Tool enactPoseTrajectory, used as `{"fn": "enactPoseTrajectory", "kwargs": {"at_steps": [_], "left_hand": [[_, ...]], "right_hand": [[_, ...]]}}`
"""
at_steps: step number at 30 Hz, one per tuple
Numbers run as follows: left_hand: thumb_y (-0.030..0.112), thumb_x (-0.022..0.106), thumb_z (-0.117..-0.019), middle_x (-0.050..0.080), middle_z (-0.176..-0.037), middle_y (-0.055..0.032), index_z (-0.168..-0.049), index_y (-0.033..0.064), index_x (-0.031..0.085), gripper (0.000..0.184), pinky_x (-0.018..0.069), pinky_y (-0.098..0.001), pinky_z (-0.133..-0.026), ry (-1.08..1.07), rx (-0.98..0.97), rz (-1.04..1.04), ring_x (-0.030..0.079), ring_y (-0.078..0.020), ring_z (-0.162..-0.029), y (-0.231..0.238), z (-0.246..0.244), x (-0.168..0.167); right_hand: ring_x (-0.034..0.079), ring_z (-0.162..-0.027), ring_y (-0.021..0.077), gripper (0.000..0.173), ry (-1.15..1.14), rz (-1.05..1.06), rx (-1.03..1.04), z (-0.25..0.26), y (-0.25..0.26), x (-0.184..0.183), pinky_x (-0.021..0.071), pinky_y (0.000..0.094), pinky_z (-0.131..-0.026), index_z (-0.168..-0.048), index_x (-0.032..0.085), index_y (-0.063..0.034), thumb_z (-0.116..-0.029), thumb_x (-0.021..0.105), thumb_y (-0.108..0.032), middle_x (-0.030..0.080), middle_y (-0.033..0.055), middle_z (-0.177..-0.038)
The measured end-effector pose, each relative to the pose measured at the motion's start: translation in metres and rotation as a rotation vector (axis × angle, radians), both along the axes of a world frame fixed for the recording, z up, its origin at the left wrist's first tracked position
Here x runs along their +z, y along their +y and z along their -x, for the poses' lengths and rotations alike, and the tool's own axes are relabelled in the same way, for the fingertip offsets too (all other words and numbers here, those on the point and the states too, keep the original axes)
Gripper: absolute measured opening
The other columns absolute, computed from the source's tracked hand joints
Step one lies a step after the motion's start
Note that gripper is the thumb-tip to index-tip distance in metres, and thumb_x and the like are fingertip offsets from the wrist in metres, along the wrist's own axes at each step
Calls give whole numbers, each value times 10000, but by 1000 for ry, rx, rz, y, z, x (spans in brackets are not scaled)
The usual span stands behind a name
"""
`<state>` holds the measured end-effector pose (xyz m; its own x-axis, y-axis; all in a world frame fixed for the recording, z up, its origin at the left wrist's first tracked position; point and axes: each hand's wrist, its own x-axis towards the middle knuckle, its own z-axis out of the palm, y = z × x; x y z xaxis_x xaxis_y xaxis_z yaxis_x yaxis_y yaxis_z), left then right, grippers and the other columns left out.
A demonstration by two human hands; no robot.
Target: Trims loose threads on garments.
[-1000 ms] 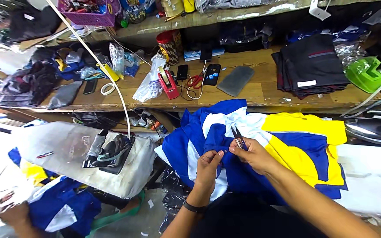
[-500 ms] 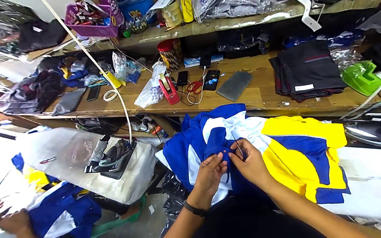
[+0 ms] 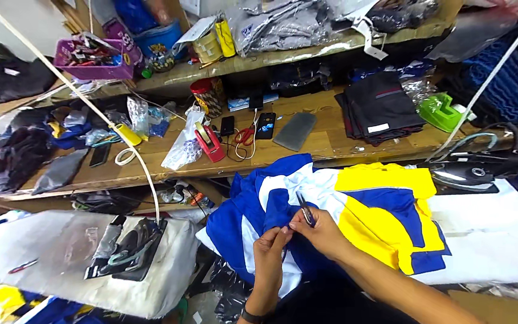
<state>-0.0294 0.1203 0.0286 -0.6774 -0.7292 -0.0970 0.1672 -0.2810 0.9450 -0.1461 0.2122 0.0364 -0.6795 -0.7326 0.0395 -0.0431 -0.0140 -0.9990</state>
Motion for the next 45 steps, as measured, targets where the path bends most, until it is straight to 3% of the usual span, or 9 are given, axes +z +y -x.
{"fn": "enactPoseTrajectory", "kwargs": {"at_steps": [7,11,13,15,18,20,25,39,45], "left_hand": [[-39,640,-927,719,-748,1,-803,20,710,154,602,-254,-774,-35,-10,168,698,-66,-729,-6,0,-7],[-57,602,-945,746,-794,-25,-824,11,694,167,617,-275,-804,-48,-46,118,736,-101,-781,-8,-2,-2],[-62,574,-961,746,-807,-32,-828,13,680,186,618,-287,-819,-48,-55,33,741,-115,-799,-8,-1,3],[-51,533,-991,745,-828,-40,-842,17,660,208,609,-286,-831,-56,-65,-90,735,-116,-812,-8,-1,9],[-13,501,-1029,734,-844,-46,-876,24,644,212,601,-278,-816,-71,-74,-274,721,-112,-805,-13,-1,12],[11,509,-1040,723,-837,-34,-883,32,642,207,591,-256,-772,-104,-72,-338,702,-94,-781,-15,-1,14],[40,511,-1049,697,-808,-13,-873,55,642,220,554,-213,-691,-130,-95,-390,661,-65,-733,-15,1,15],[32,519,-1040,693,-805,-2,-860,55,658,229,524,-195,-667,-128,-125,-341,644,-49,-727,-14,1,14],[5,530,-1025,711,-814,-7,-813,52,666,256,535,-194,-696,-90,-73,-310,657,-47,-748,-8,2,12]], "right_hand": [[535,-658,2,162,260,-85,-35,-3,0,-4,439,169,-621,-917,694,-33,-939,663,-190,618,-9,-744],[385,-452,-23,126,-394,4,158,6,0,10,318,153,-443,-861,594,-102,-972,603,-41,472,-102,-573],[364,-436,-19,117,-507,20,175,8,1,12,306,153,-427,-894,591,-108,-993,588,-44,448,-106,-561],[401,-503,-20,90,-288,0,135,11,4,12,339,145,-480,-1027,591,-87,-959,650,-94,468,-103,-649],[545,-682,11,418,142,-82,108,19,19,9,480,202,-642,-1227,570,-28,-951,691,-318,592,-53,-805],[607,-735,54,413,355,-171,28,22,28,4,526,284,-671,-1182,646,-72,-950,669,-413,657,-34,-851],[677,-813,140,304,728,-244,-143,18,41,-1,554,391,-703,-1071,777,-126,-880,736,-359,739,3,-946],[714,-851,185,225,939,-185,-155,21,33,-4,543,413,-730,-997,803,-142,-908,695,-318,771,15,-949],[668,-780,86,231,534,-257,-69,19,33,-1,535,350,-691,-956,779,-135,-854,778,-342,752,-16,-928]]}}
